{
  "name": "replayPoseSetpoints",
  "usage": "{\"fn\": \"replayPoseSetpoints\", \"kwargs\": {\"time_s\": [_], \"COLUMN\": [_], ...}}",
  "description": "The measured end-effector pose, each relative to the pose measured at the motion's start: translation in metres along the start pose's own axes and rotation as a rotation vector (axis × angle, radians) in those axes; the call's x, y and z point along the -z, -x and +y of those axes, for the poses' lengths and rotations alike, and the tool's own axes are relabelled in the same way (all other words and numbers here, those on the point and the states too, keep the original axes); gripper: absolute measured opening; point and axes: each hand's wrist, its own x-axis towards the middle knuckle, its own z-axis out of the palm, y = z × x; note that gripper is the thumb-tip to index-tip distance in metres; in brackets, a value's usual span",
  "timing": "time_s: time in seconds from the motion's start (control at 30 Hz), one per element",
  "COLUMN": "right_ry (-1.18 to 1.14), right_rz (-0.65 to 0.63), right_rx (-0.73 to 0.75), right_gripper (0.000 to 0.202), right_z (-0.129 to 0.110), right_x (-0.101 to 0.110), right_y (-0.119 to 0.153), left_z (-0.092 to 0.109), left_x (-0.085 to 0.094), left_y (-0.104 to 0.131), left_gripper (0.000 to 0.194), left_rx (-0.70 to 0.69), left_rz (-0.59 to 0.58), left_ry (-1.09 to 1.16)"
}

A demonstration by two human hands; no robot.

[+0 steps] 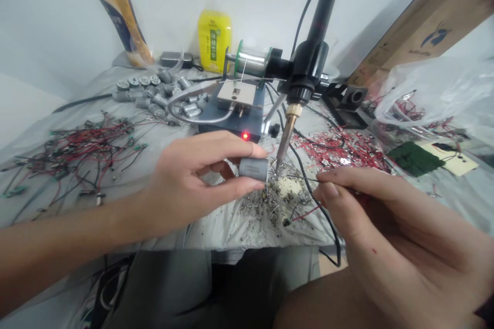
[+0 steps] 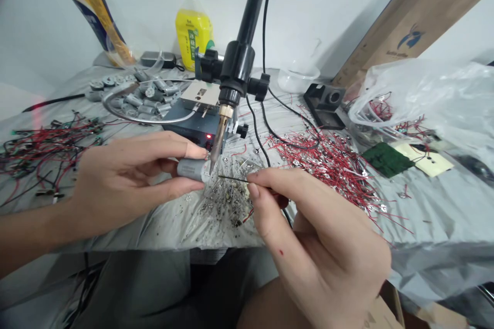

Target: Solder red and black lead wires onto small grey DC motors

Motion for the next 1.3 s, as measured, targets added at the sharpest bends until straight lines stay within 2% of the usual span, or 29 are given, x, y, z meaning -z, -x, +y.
{"fn": "replayPoseSetpoints", "kwargs": {"time_s": [0.13,0.23,0.37,0.43,0.6,0.7,0.8,1.07,1.3], "right_ry": [0.015,0.034,0.073,0.082,0.080,0.064,0.066,0.019,0.077], "right_rz": [0.007,0.020,0.048,0.047,0.051,0.052,0.071,0.086,0.120], "right_rx": [-0.019,-0.037,-0.042,-0.039,-0.043,-0.050,-0.053,-0.079,-0.099], "right_gripper": [0.015,0.015,0.017,0.017,0.015,0.015,0.014,0.012,0.008], "right_z": [-0.001,0.000,0.002,0.003,0.002,0.003,0.004,0.000,-0.003], "right_x": [-0.001,-0.001,-0.002,-0.002,-0.002,-0.002,-0.001,-0.002,-0.002], "right_y": [0.001,0.002,0.003,0.003,0.002,0.002,0.003,0.007,0.006], "left_z": [0.001,0.003,0.000,-0.003,-0.007,-0.007,-0.007,-0.006,-0.003], "left_x": [0.000,0.000,-0.001,-0.002,-0.004,-0.003,-0.001,0.004,0.005], "left_y": [0.001,0.000,-0.006,-0.009,-0.010,-0.009,-0.008,-0.006,-0.004], "left_gripper": [0.026,0.023,0.015,0.012,0.018,0.025,0.030,0.025,0.024], "left_rx": [0.086,0.278,0.586,0.664,0.808,0.832,0.787,0.693,0.641], "left_rz": [-0.006,-0.017,-0.142,-0.190,-0.193,-0.200,-0.198,-0.142,-0.105], "left_ry": [0.038,0.165,0.518,0.620,0.762,0.781,0.760,0.696,0.645]}}
